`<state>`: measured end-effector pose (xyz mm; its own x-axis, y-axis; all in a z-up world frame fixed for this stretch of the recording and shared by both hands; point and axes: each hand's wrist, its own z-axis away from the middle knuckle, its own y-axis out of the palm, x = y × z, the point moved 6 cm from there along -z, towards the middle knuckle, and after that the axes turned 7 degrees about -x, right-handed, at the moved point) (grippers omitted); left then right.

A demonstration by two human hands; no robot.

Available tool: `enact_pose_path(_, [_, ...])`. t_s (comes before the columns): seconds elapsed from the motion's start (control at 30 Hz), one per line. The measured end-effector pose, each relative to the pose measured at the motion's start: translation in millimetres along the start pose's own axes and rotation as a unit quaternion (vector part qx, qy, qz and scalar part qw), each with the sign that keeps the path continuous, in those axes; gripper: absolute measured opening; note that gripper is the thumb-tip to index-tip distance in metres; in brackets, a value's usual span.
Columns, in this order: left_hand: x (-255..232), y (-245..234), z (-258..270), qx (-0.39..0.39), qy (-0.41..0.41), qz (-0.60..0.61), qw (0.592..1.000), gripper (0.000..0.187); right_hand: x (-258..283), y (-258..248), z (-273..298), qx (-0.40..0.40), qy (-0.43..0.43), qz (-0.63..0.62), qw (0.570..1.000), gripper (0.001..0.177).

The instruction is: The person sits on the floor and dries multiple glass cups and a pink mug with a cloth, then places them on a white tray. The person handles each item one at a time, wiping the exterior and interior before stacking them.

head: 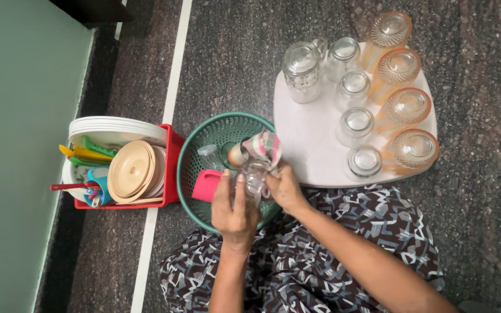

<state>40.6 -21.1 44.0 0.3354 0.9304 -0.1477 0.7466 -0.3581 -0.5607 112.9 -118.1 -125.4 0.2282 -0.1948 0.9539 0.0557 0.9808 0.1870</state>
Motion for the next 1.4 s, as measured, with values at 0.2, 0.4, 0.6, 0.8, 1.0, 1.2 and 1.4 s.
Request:
enact_pose_path(0.2, [-8.0, -0.4, 3.1, 0.011, 0.049, 0.017, 0.999, 0.039, 44.2, -8.9, 10.4, -0.005, -0.181, 0.005, 0.984, 0.025])
enact_pose_path(0.4, [-1.0, -8.9, 3.9, 0.011, -0.021, 0.007, 1.0, 0.039, 109.4, -0.8, 32.4, -0.022, -0.337, 0.154, 0.929, 0.038])
enact_pose_path(0.6, [16.0, -7.0, 6.0, 0.118, -0.115, -0.022, 0.986, 0.045, 121.6, 5.2, 40.8, 0.012, -0.401, 0.273, 0.875, 0.039])
enact_pose_path(0.8, [24.4, -1.6, -2.8, -0.029, -0.222, 0.123, 0.967, 0.049, 51.2, 11.7, 25.0, -0.001, -0.145, 0.086, 0.986, 0.021])
enact_pose_path(1.0, [26.8, 30.2, -47.5, 0.002, -0.248, 0.128, 0.96, 0.062, -75.9, 40.1, 45.5, 0.037, 0.245, -0.125, 0.961, 0.029])
enact_pose_path(1.2, [5.4, 123.2, -53.1, 0.223, -0.232, 0.167, 0.932, 0.045, -116.6, 80.2, 60.4, 0.186, -0.222, 0.168, 0.942, 0.035])
enact_pose_path(1.4, [30.9, 208.4, -15.0, 0.216, -0.468, 0.28, 0.81, 0.049, -137.9, 75.2, 55.2, 0.18, -0.139, 0.142, 0.963, 0.032])
